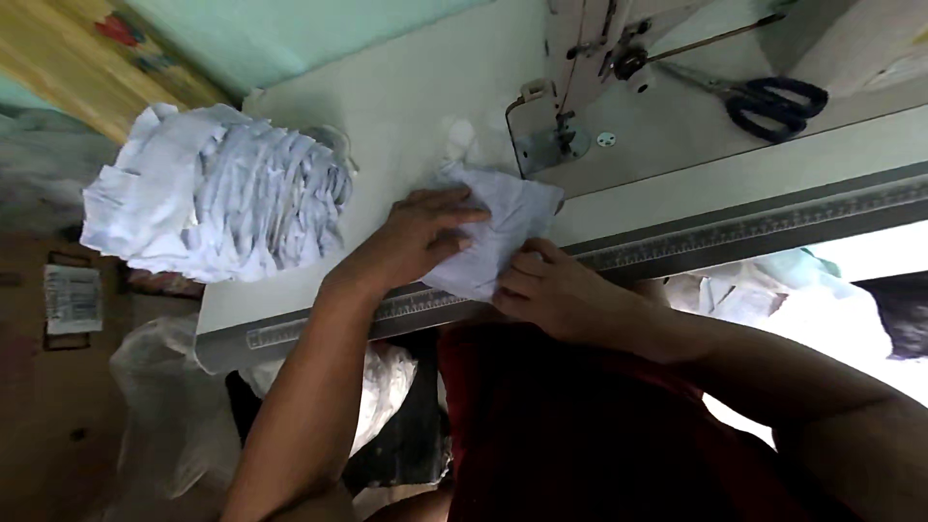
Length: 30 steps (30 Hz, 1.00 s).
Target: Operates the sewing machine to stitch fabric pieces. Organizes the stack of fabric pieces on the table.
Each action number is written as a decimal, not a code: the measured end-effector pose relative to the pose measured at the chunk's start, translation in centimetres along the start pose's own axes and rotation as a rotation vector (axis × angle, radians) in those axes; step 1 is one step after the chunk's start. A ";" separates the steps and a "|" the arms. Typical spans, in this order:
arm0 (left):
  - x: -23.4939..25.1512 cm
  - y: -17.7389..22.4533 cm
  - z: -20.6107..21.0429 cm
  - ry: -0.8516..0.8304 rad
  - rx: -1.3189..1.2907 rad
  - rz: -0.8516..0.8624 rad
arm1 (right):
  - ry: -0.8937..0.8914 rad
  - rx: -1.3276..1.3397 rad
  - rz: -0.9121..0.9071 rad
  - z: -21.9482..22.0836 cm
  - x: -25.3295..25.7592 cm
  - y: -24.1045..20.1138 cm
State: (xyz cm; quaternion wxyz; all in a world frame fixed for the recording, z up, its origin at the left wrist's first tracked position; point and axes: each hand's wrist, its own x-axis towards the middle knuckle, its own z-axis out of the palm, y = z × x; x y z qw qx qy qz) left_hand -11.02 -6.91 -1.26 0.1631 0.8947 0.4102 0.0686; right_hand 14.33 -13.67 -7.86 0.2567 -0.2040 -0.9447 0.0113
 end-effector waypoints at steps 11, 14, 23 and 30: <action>5.0 5.0 3.6 0.028 0.161 0.030 | 0.156 -0.171 0.851 -10.1 -6.7 9.7; 4.3 3.9 2.6 -0.015 -0.004 0.129 | 0.008 -0.238 1.218 -12.6 -9.3 14.7; 1.1 6.5 6.5 0.065 0.108 -0.011 | -0.185 -0.140 1.237 -15.0 -10.5 17.9; -1.1 0.0 1.9 0.541 -0.370 0.028 | -0.337 -0.223 1.251 -16.3 -9.1 16.1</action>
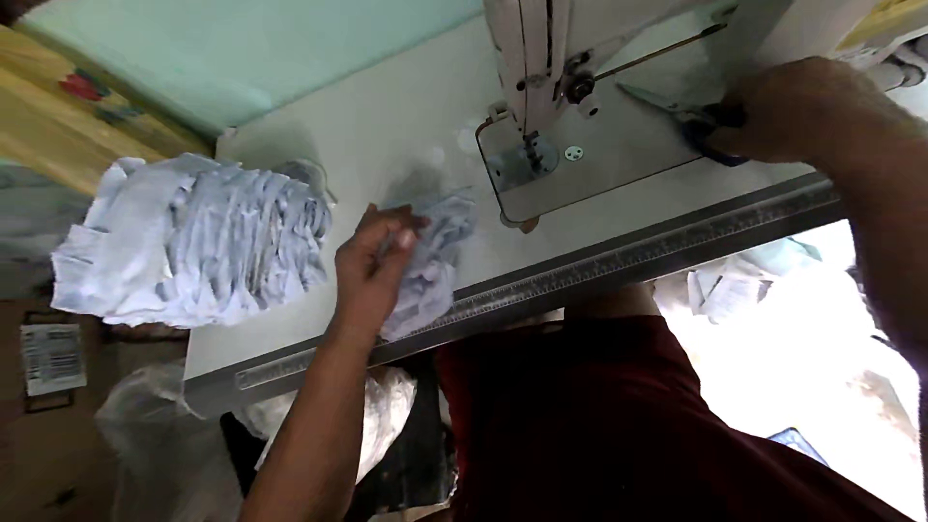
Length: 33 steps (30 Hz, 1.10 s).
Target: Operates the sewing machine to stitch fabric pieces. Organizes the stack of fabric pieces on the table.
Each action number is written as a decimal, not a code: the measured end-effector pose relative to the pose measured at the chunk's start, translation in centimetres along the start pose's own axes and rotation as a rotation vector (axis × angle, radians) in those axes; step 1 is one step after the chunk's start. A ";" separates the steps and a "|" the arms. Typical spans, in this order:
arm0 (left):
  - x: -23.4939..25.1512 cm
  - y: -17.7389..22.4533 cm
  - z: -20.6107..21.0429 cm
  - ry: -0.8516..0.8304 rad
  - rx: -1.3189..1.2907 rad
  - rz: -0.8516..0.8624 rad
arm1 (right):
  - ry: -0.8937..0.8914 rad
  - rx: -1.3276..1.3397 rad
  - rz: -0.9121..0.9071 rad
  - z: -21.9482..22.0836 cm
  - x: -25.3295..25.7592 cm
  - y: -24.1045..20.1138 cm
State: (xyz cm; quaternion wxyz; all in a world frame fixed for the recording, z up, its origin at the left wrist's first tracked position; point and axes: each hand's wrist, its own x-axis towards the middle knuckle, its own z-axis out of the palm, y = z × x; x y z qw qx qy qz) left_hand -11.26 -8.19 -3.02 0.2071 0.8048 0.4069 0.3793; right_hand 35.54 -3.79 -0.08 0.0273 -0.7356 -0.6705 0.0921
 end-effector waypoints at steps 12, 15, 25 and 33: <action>-0.1 -1.3 -3.3 -0.464 0.377 0.121 | 0.100 -0.008 -0.209 1.1 -5.7 3.3; 3.0 1.7 -0.5 -0.282 0.390 -0.063 | 0.051 0.076 -0.297 0.5 -7.9 0.5; 11.5 2.9 2.1 -0.541 0.171 -0.560 | -0.210 0.030 -0.434 0.8 -8.1 -7.2; 10.3 2.1 1.7 -0.579 0.450 -0.252 | -0.321 -0.086 -0.447 0.8 -6.5 -10.8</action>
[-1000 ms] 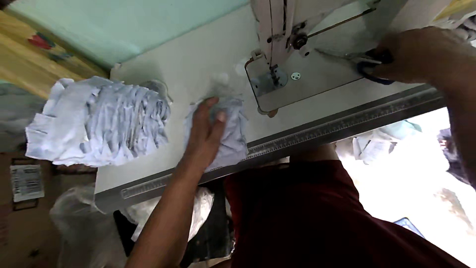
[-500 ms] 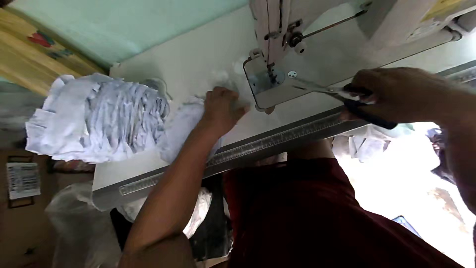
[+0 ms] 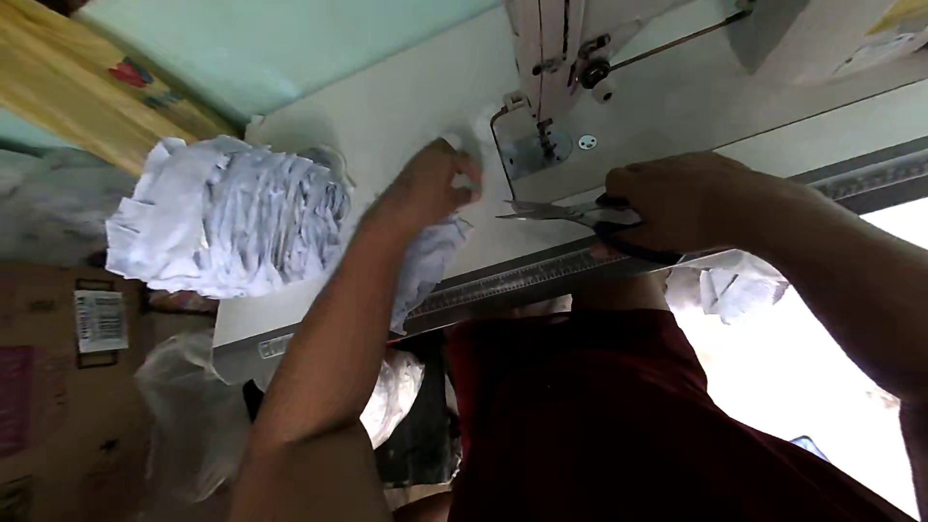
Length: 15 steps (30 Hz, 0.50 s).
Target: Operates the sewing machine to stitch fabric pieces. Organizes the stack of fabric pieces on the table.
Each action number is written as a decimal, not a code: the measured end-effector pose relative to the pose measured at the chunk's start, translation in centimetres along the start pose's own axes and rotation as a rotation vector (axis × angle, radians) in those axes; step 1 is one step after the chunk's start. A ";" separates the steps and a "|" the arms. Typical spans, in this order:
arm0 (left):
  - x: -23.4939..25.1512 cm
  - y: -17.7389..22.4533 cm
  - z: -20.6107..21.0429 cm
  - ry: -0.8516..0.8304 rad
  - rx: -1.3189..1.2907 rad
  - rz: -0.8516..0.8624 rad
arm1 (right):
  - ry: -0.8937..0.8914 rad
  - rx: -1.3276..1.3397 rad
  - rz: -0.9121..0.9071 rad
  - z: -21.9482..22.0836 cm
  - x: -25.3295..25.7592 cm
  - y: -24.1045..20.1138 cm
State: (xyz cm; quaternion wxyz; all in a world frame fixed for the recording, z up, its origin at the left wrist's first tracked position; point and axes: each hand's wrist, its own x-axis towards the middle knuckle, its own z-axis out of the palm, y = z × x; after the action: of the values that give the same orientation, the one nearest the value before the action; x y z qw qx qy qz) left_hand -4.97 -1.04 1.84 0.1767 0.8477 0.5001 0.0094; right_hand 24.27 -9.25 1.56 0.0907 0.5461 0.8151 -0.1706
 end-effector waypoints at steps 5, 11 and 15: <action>0.1 -1.3 2.3 0.028 0.028 -0.002 | 0.015 -0.009 -0.048 0.5 0.1 0.6; 0.1 -2.4 -0.2 0.134 -0.388 -0.037 | 0.055 0.003 -0.051 0.4 1.1 0.2; -0.1 -2.2 -0.6 0.153 -0.457 -0.029 | 0.044 0.055 -0.021 0.2 2.1 -1.3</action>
State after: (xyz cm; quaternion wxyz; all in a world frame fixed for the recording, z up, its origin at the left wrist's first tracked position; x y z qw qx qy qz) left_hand -6.97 0.01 1.73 0.3255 0.7753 0.5091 0.1838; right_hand 22.27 -7.93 0.93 0.0560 0.5432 0.8178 -0.1818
